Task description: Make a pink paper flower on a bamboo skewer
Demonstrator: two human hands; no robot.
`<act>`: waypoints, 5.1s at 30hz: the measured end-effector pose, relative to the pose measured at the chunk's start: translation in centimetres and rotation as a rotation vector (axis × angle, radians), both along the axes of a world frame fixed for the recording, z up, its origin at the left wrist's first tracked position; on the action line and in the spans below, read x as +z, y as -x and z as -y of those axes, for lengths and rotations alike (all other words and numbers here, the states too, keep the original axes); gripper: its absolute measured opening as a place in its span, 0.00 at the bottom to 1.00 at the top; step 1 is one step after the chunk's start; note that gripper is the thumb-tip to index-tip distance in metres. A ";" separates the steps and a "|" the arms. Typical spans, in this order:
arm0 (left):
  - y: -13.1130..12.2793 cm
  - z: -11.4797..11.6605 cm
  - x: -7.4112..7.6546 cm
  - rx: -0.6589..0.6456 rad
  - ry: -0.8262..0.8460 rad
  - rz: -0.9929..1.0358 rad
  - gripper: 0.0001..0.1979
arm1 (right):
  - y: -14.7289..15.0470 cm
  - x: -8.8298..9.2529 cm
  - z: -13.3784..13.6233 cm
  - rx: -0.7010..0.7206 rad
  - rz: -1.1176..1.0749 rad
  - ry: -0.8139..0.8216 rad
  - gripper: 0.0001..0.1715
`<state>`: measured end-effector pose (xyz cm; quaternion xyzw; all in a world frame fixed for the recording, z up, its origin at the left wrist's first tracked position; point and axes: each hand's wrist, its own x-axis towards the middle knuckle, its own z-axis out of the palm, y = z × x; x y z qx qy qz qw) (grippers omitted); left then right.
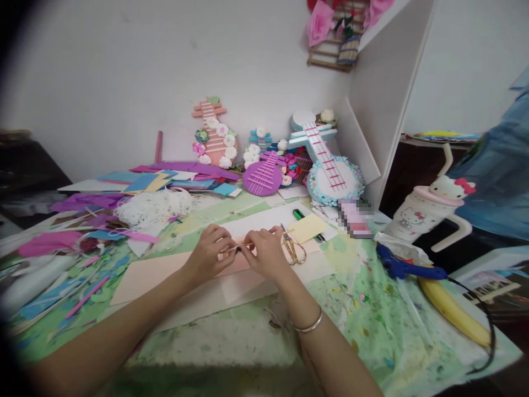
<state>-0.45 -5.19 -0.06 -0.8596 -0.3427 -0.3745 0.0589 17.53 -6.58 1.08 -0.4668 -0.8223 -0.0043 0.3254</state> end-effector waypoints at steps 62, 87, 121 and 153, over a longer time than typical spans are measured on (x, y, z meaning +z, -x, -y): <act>0.4 -0.3 0.9 -0.041 0.268 0.215 0.03 | 0.3 0.0 0.2 0.134 0.001 -0.037 0.11; 0.5 0.0 1.2 0.007 0.138 0.179 0.03 | 0.3 -0.1 0.2 0.083 -0.059 -0.007 0.08; 0.3 -1.7 -1.9 -0.034 0.390 0.348 0.01 | 0.5 -1.9 -1.4 0.085 -0.178 0.081 0.10; 0.3 -2.0 -2.1 -0.031 0.491 0.414 0.02 | 1.5 -2.1 -1.5 0.040 -0.213 0.115 0.10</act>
